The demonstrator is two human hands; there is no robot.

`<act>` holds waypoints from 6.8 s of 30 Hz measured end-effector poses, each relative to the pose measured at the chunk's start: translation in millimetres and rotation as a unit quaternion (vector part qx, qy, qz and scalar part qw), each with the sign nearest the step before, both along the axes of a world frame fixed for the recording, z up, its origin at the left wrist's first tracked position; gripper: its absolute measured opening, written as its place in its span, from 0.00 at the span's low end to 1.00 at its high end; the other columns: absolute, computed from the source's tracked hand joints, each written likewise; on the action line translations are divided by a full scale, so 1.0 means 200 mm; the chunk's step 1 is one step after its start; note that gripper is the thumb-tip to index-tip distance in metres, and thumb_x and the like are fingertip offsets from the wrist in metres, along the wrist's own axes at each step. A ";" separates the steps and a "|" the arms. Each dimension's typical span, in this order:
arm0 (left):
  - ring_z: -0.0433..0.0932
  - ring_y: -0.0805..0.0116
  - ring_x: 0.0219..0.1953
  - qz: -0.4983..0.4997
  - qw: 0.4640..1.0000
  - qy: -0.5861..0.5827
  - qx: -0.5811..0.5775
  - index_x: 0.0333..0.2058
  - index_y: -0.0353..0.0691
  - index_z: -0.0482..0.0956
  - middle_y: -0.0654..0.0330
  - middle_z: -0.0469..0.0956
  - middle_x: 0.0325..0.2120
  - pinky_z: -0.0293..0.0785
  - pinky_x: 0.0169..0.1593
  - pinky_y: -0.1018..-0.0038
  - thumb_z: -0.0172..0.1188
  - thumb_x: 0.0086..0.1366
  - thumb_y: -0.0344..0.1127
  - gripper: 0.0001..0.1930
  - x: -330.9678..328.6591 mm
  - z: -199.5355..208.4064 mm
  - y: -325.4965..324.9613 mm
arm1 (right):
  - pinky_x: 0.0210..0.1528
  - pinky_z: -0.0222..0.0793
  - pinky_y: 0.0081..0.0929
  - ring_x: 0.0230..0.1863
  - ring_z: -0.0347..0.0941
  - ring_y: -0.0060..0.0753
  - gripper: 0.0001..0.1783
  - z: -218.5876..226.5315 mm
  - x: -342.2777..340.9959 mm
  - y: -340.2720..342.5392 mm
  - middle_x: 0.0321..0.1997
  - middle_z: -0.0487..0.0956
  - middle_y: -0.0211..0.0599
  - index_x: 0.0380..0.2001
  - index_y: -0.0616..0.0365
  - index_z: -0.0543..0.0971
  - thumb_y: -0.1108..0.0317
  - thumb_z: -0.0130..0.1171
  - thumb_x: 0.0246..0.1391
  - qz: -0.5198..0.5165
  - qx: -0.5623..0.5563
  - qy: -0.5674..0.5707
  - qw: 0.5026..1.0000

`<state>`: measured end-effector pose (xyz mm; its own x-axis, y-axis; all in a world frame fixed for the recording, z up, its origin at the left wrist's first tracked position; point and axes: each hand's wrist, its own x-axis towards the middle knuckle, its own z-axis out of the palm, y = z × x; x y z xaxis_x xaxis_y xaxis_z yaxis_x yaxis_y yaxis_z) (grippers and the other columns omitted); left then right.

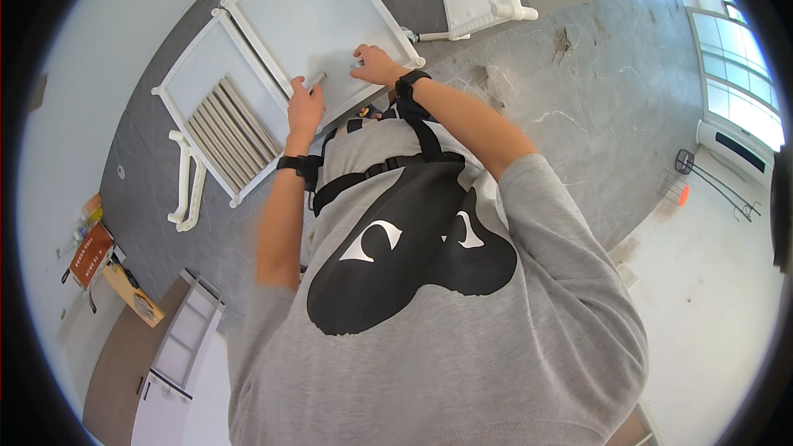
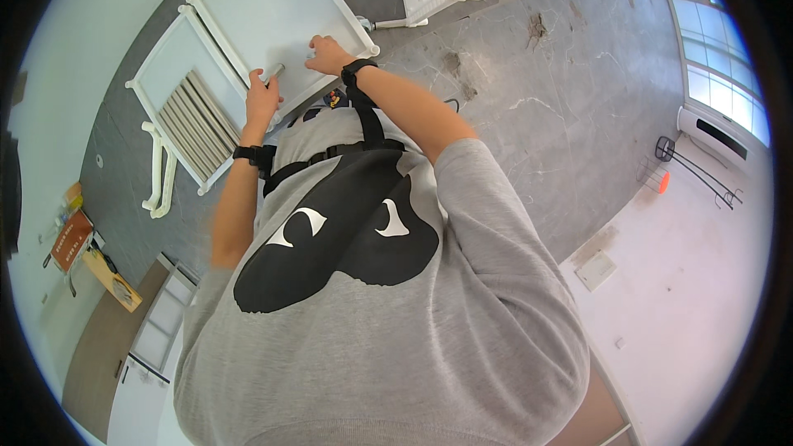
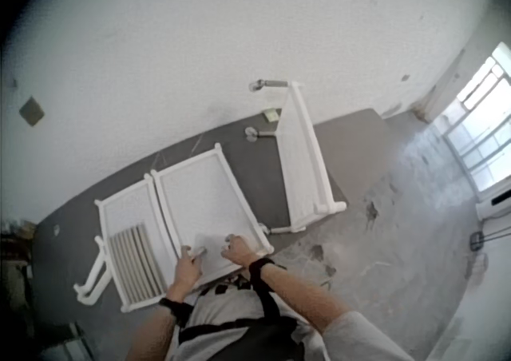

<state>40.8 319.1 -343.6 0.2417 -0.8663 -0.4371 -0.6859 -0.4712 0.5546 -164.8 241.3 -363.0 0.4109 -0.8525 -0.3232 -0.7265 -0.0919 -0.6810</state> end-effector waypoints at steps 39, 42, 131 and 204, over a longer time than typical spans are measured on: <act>0.80 0.54 0.35 -0.384 0.858 -0.067 -0.336 0.43 0.33 0.76 0.52 0.78 0.37 0.77 0.35 0.57 0.61 0.61 0.36 0.15 -1.72 0.78 -0.49 | 0.36 0.68 0.40 0.36 0.72 0.48 0.11 1.02 -1.27 -0.35 0.33 0.75 0.44 0.40 0.64 0.77 0.69 0.62 0.56 -0.246 -0.347 -0.169 0.889; 0.80 0.52 0.35 -0.389 0.891 -0.033 -0.232 0.42 0.31 0.77 0.50 0.77 0.37 0.77 0.34 0.57 0.62 0.60 0.36 0.15 -1.75 1.03 -0.48 | 0.34 0.68 0.39 0.34 0.72 0.48 0.11 1.19 -1.32 -0.29 0.32 0.74 0.45 0.42 0.64 0.77 0.70 0.61 0.57 -0.259 -0.307 -0.225 0.888; 0.81 0.47 0.36 -0.375 0.900 -0.113 -0.192 0.37 0.38 0.76 0.49 0.78 0.36 0.75 0.40 0.56 0.62 0.62 0.55 0.22 -1.52 -0.01 -0.69 | 0.44 0.78 0.26 0.50 0.78 0.35 0.41 1.68 -1.52 -0.84 0.57 0.72 0.51 0.62 0.60 0.62 0.64 0.74 0.51 -0.144 -0.283 -0.243 0.916; 0.78 0.54 0.50 -0.262 0.891 -0.349 -0.126 0.44 0.42 0.73 0.52 0.79 0.45 0.71 0.53 0.56 0.55 0.64 0.35 0.11 -0.40 0.33 -0.62 | 0.72 0.50 0.57 0.61 0.69 0.42 0.13 1.02 -1.68 -0.58 0.44 0.75 0.36 0.29 0.56 0.75 0.69 0.67 0.39 0.278 -0.354 -0.053 0.891</act>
